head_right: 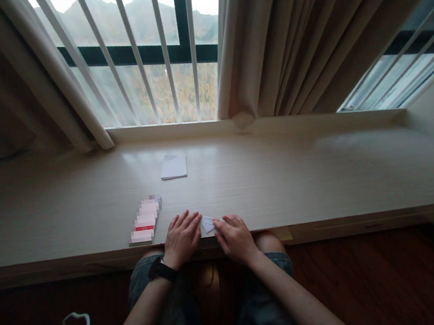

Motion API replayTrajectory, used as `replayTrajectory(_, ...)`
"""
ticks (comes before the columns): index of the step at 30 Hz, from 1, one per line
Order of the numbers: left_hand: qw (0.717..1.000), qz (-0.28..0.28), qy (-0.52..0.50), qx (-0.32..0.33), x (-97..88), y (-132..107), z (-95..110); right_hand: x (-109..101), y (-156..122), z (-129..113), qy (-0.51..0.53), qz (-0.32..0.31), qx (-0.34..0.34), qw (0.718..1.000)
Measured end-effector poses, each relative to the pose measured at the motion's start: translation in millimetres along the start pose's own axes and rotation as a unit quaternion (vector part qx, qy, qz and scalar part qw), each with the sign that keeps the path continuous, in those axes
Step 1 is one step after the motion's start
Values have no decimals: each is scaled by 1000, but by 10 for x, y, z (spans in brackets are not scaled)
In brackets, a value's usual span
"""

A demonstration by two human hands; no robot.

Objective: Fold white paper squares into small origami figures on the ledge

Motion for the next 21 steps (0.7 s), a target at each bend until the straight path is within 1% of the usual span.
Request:
replayTrajectory(6, 1000, 2, -6, 5, -11, -5, -9, -110, -112, 81, -26, 15, 48, 998)
replayTrajectory(10, 1000, -2, -6, 13, -14, -18, -27, -120, -165, 92, -39, 11, 47, 998)
replayTrajectory(13, 1000, -5, -7, 19, -17, -35, -35, -126, -199, 108, -37, 19, 48, 998)
replayTrajectory(21, 1000, 11, -20, 21, -21, -88, -68, -137, -316, 164, -25, 37, 44, 998)
Point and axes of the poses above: each hand's wrist, its own y-axis towards the middle knuckle, its own x-axis out of the palm, z = x × y, the point moved 4 cm from there along y, towards the middle knuckle, and after that the axes turned 11 degrees about -x, right-handed, at the moved point
